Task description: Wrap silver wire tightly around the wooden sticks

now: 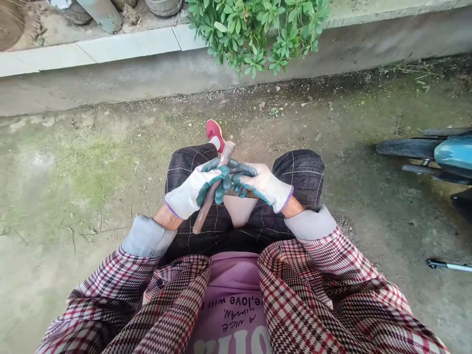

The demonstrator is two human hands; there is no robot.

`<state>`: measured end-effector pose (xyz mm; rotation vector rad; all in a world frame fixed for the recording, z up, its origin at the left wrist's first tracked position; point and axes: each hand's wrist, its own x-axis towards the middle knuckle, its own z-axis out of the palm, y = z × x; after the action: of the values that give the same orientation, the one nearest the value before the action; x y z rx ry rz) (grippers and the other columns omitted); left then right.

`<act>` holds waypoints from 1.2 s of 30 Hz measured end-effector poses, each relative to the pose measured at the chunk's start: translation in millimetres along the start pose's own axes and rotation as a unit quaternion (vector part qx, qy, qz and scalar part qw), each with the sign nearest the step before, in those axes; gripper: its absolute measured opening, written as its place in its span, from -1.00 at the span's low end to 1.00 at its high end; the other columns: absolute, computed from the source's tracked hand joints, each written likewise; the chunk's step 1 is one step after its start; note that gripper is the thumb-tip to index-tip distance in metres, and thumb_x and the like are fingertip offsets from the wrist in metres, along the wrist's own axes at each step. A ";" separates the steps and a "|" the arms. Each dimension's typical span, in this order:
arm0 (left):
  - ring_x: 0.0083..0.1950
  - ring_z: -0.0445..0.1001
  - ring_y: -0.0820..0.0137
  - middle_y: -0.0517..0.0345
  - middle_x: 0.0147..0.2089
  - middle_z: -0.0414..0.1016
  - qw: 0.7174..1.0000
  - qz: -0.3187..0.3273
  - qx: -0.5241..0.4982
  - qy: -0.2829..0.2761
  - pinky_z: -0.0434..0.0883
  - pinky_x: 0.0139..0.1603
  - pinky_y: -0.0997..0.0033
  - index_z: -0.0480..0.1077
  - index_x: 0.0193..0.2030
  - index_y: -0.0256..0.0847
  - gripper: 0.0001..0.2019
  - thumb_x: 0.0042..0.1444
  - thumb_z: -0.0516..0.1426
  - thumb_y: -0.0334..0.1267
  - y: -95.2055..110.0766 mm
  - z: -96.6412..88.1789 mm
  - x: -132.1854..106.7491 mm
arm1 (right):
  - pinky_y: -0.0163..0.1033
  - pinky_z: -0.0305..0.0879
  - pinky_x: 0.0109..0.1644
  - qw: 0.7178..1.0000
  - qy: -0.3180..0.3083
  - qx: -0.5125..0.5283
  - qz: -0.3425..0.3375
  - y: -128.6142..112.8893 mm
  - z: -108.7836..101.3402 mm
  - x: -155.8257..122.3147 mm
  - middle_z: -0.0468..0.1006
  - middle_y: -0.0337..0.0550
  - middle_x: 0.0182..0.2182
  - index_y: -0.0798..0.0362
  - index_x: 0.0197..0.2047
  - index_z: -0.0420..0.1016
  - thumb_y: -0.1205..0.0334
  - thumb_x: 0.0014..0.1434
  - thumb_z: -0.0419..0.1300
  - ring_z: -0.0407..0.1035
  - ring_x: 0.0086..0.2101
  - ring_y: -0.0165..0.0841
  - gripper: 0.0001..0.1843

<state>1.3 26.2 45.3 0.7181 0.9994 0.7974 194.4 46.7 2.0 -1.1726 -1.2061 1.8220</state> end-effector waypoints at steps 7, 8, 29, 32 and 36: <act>-0.51 0.37 0.53 0.21 -0.43 0.50 0.999 0.004 0.000 -0.051 0.34 -0.45 0.48 0.53 0.02 -0.42 -0.59 0.01 0.32 -0.30 3.8 -6.4 -8.5 | -0.32 0.25 -0.54 0.995 0.059 -0.080 0.009 -20.6 -2.3 -13.8 0.54 -0.26 -0.53 0.05 -0.33 0.64 0.06 -0.01 0.39 0.31 -0.56 -0.44 -0.75; -0.49 0.39 0.53 0.18 -0.40 0.52 0.999 0.008 0.001 -0.049 0.36 -0.43 0.47 0.54 0.03 -0.42 -0.58 0.01 0.33 -0.30 4.4 -6.3 -9.1 | -0.32 0.26 -0.52 0.994 0.055 -0.093 0.005 -21.8 -2.5 -16.4 0.55 -0.26 -0.52 0.06 -0.32 0.65 0.07 0.00 0.38 0.31 -0.56 -0.44 -0.76; -0.68 0.20 0.59 0.29 -0.50 0.39 0.996 0.059 -0.059 -0.036 0.25 -0.70 0.58 0.51 -0.06 -0.27 -0.65 0.17 0.33 -0.04 16.6 -47.8 -8.4 | -0.28 0.38 -0.35 0.986 0.077 -0.144 -0.032 -24.7 -8.3 -25.0 0.66 -0.18 -0.31 0.03 -0.24 0.66 0.09 0.16 0.27 0.44 -0.38 -0.35 -0.78; -0.66 0.29 0.54 0.29 -0.47 0.44 0.996 0.059 -0.067 -0.003 0.33 -0.71 0.54 0.48 -0.03 -0.24 -0.61 0.11 0.36 -0.05 12.9 -50.0 -5.0 | -0.25 0.40 -0.29 0.983 0.079 -0.163 -0.033 -21.0 -12.1 -22.6 0.68 -0.18 -0.30 0.02 -0.23 0.66 0.08 0.19 0.26 0.48 -0.34 -0.32 -0.78; -0.61 0.36 0.53 0.33 -0.45 0.46 0.996 0.036 -0.049 0.065 0.38 -0.67 0.54 0.45 0.03 -0.20 -0.58 0.03 0.37 -0.17 7.8 -49.8 -0.1 | -0.21 0.45 -0.12 0.974 0.041 -0.218 -0.047 -17.8 -10.2 -21.2 0.71 -0.21 -0.27 -0.02 -0.26 0.65 0.12 0.22 0.25 0.54 -0.24 -0.27 -0.82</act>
<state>-46.2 37.9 33.4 0.6266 1.0484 0.9601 212.7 38.5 23.6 -1.3829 -1.6363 1.4623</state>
